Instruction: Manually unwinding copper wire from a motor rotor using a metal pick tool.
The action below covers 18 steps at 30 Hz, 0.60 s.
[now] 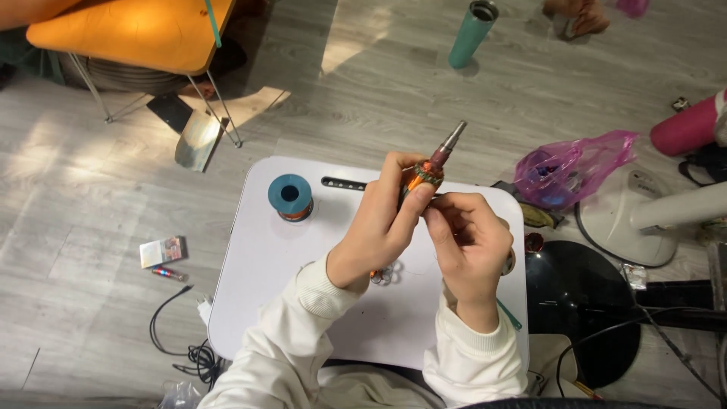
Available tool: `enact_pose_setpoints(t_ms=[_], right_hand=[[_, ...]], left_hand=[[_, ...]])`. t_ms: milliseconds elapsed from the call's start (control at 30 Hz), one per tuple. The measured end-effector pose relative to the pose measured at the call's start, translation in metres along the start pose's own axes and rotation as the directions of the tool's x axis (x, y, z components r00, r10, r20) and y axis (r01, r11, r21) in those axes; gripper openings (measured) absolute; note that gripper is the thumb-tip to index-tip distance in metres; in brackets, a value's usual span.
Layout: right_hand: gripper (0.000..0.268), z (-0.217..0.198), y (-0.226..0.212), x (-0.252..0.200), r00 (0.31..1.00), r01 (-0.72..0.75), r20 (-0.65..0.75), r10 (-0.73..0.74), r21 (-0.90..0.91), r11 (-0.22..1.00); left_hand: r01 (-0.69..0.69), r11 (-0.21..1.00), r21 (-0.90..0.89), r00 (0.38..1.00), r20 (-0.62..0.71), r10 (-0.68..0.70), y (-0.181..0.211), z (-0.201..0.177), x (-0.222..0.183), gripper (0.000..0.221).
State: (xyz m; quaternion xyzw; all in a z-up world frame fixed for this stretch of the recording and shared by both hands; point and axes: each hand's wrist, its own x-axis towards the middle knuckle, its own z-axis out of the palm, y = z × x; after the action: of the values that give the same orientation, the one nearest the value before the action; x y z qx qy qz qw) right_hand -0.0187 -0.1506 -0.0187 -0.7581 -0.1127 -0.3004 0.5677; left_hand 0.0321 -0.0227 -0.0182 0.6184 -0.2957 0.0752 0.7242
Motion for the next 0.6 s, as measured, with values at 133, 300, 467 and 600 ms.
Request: enact_pose_setpoints(t_ms=[133,300,467,600], right_hand=[[0.008,0.002,-0.004,0.001,0.997,0.043,-0.058,-0.045,-0.036,0.998],[0.009,-0.004,-0.002,-0.005,0.997,0.011,-0.078,-0.010,0.011,1.000],[0.012,-0.004,-0.004,-0.006,0.996,-0.071,-0.047,0.076,0.117,0.991],[0.014,-0.006,-0.004,-0.006,0.996,-0.082,-0.028,0.089,0.180,0.980]], left_hand=[[0.023,0.999,-0.027,0.999,0.023,-0.022,0.005,0.001,-0.004,0.029],[0.081,0.981,-0.178,0.993,0.093,-0.065,0.008,0.005,-0.009,0.031],[0.175,0.923,-0.344,0.971,0.216,-0.104,0.007,-0.003,-0.011,0.042],[0.196,0.908,-0.370,0.967,0.228,-0.116,0.004,-0.001,-0.013,0.043]])
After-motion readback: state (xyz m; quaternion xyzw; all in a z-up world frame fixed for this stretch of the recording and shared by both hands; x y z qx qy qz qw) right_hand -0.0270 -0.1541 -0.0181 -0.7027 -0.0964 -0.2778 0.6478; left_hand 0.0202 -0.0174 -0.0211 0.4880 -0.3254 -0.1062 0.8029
